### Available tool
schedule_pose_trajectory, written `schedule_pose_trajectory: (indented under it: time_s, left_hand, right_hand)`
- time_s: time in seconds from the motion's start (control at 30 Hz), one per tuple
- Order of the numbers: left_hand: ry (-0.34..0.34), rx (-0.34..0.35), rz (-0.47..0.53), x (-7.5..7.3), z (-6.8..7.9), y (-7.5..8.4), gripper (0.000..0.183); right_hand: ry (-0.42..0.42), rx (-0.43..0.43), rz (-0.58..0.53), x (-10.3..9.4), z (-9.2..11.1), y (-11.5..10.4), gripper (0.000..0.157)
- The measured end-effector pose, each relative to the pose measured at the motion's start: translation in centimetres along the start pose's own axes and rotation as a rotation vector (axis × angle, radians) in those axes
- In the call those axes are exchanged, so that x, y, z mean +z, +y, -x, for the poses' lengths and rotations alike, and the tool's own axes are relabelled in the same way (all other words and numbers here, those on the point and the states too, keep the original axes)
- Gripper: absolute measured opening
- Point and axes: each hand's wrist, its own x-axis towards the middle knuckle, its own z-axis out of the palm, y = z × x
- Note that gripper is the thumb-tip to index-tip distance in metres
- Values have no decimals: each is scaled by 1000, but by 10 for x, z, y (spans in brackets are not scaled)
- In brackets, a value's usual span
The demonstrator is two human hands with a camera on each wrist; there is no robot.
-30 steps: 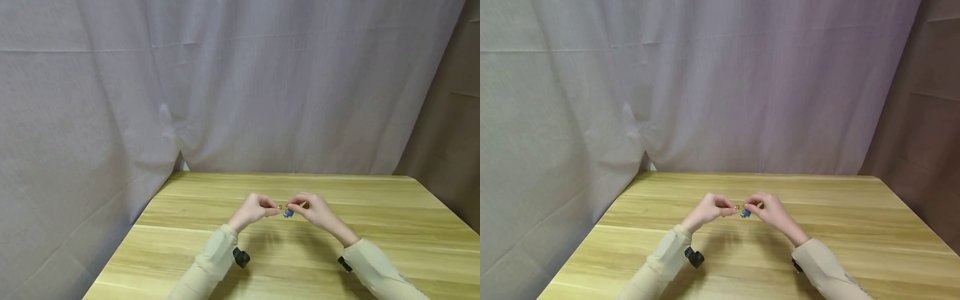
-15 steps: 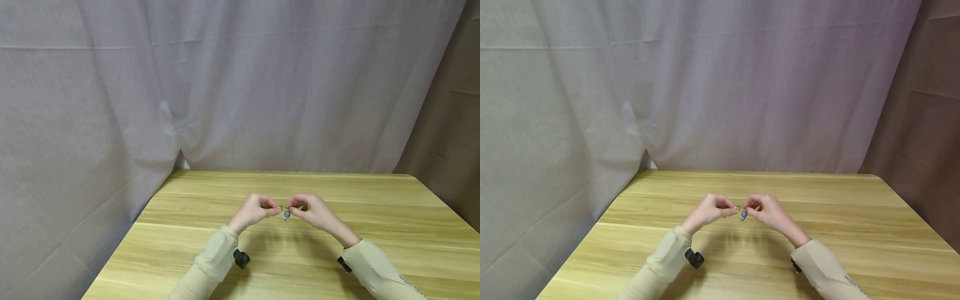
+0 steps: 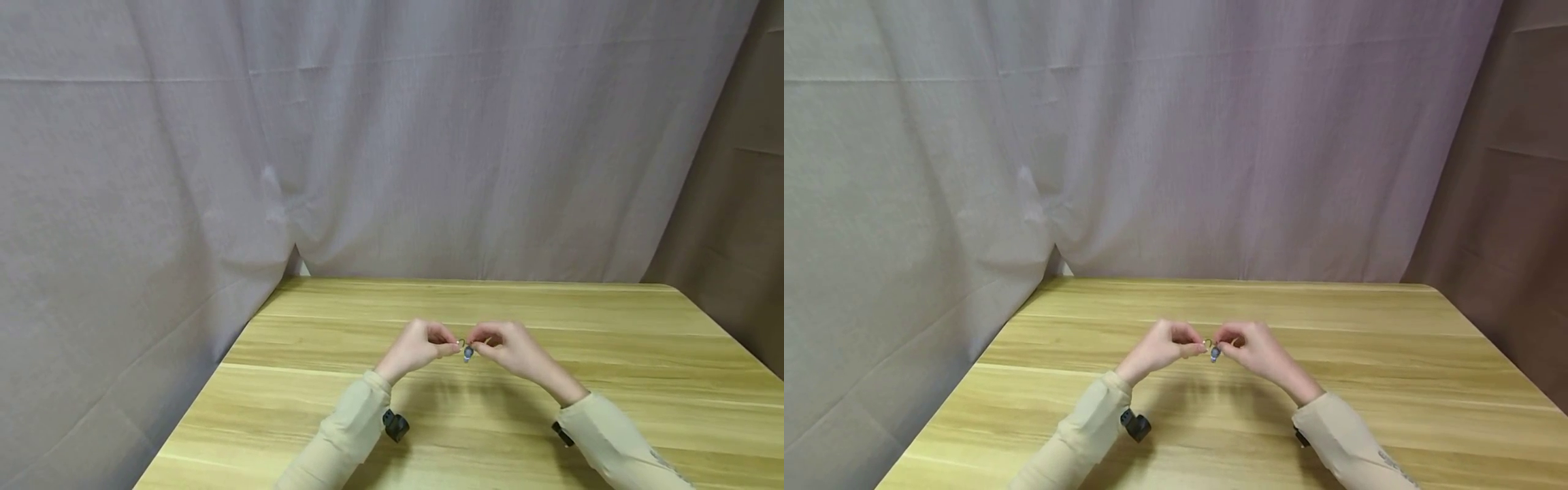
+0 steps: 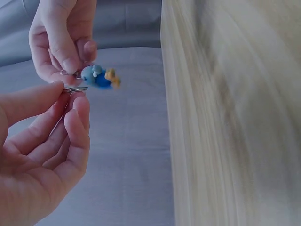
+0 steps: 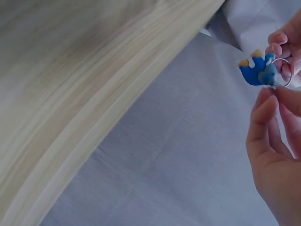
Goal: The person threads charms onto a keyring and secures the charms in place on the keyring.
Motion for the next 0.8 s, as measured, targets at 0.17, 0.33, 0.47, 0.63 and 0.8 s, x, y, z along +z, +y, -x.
schedule_pose_trajectory:
  time_s: [0.17,0.33,0.47,0.63,0.8]
  left_hand:
    - [-10,5,-7,2,0,-1,9]
    - [-26,5,6,4,2,0,9]
    - [-33,2,11,5,4,1,8]
    - [-30,4,13,5,4,0,9]
    - [-25,19,22,4,4,1,10]
  right_hand:
    - [32,-13,-46,0,1,1,12]
    - [-32,38,-65,0,4,0,13]
    - [-73,47,-58,2,6,1,13]
    - [-59,41,-104,3,7,3,11]
    - [-44,50,-120,3,7,3,9]
